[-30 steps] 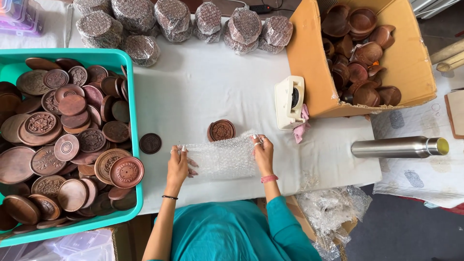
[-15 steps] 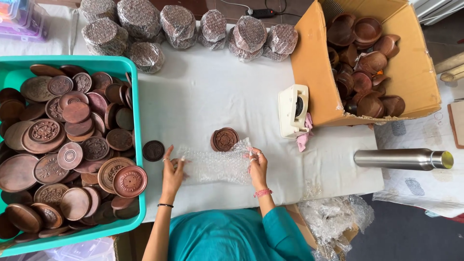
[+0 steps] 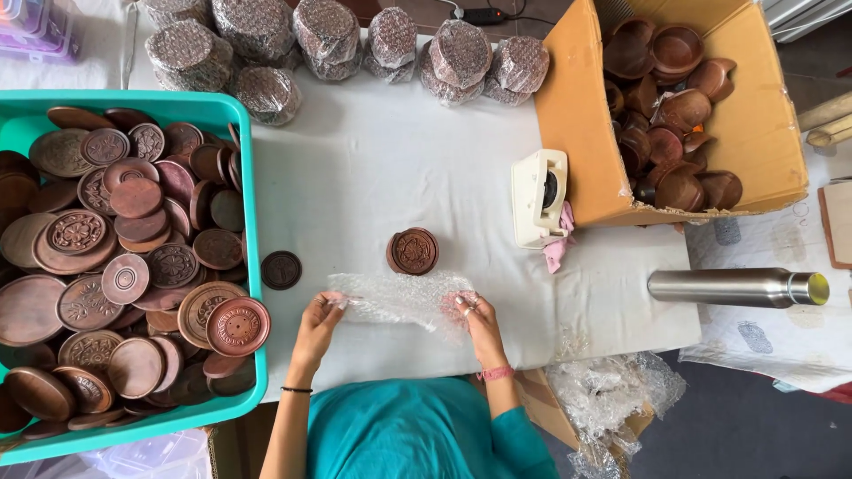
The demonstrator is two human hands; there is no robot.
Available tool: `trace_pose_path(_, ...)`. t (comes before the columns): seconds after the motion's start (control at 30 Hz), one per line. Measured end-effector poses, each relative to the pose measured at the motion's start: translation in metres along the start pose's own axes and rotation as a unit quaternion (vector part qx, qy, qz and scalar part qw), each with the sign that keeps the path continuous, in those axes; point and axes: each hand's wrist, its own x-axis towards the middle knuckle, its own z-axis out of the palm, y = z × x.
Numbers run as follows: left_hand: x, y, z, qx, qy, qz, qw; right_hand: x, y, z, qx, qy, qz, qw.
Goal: The recorder wraps small clay earthenware items in bubble wrap and packs them into a box.
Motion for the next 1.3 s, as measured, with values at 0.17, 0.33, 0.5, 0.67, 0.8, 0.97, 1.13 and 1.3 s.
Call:
trace_pose_path(0.17, -0.024, 0.054, 0.035, 0.256, 0.062, 0.096, 0.96, -0.032, -0.042, 0.023, -0.025, 0.036, -0.09, 0.995)
trace_pose_path(0.33, -0.034, 0.076, 0.053, 0.294, 0.066, 0.126, 0.945, -0.051, -0.09, 0.047, -0.086, 0.128, -0.087, 0.984)
trace_pose_path(0.5, -0.039, 0.103, 0.062, 0.321, 0.09, 0.018, 0.943, -0.044, -0.086, 0.053, -0.064, 0.082, -0.122, 0.987)
trace_pose_path(0.67, -0.015, 0.036, 0.023, 0.311, 0.108, -0.086, 0.94, -0.001, -0.014, 0.032, -0.076, 0.059, 0.029, 0.995)
trace_pose_path(0.8, -0.014, 0.008, 0.005, 0.391, 0.141, 0.008, 0.91, -0.001, 0.005, 0.037, -0.291, 0.104, -0.017, 0.951)
trace_pose_path(0.97, -0.019, 0.033, 0.019, 0.445, 0.15, -0.045, 0.882, -0.03, -0.04, 0.063, -0.489, 0.108, -0.332, 0.799)
trace_pose_path(1.13, -0.011, 0.007, 0.014, 0.486, 0.15, 0.084, 0.857, -0.028, -0.019, 0.058, -0.501, 0.113, -0.362, 0.778)
trace_pose_path(1.3, -0.012, 0.023, 0.017, 0.29, 0.048, -0.067, 0.953, -0.021, -0.014, 0.056, -0.312, 0.15, -0.244, 0.906)
